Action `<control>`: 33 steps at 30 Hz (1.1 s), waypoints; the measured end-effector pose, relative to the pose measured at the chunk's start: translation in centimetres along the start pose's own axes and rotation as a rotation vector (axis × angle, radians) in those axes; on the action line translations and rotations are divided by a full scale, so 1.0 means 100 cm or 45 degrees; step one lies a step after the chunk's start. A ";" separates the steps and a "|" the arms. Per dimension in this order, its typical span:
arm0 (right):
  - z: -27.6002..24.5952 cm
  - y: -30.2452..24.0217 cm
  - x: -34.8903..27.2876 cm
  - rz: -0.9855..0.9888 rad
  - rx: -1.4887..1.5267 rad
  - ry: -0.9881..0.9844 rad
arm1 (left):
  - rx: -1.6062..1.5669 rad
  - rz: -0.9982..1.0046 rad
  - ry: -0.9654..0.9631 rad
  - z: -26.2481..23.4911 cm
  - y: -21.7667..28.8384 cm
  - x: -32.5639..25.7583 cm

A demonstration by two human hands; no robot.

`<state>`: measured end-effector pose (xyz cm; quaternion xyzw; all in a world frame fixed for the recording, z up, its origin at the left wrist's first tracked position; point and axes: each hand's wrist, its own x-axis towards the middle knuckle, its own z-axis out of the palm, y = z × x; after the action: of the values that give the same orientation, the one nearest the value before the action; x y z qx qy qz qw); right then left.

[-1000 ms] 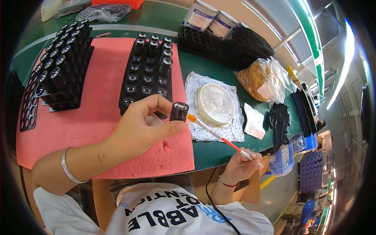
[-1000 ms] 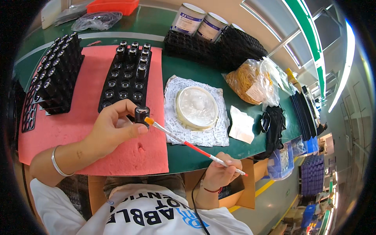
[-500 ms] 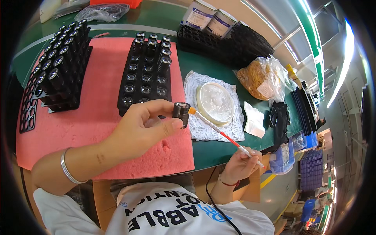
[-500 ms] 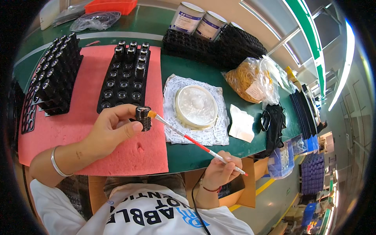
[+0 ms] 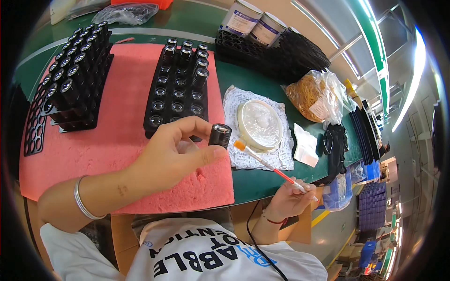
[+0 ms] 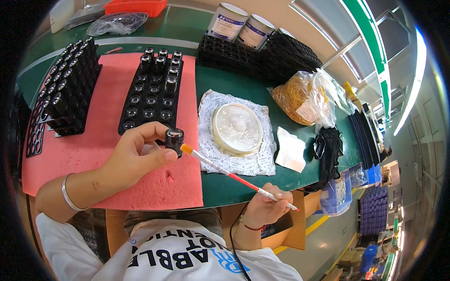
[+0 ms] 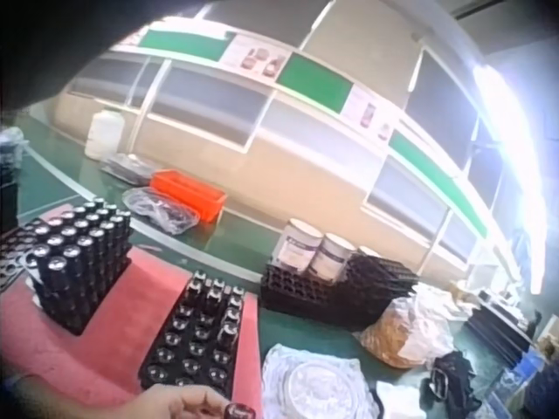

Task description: Apply adhesive to the inner rim of small black lamp components using a brush and place them back into a tray.

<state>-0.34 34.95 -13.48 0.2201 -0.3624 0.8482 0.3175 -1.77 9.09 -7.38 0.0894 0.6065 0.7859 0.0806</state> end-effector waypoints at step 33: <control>0.000 0.004 -0.001 -0.200 -0.204 0.151 | 0.161 0.011 -0.214 -0.003 0.001 -0.005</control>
<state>-0.50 34.71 -13.75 0.1711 -0.3912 0.8006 0.4204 -1.38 8.63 -7.41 0.1627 0.6456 0.7361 0.1219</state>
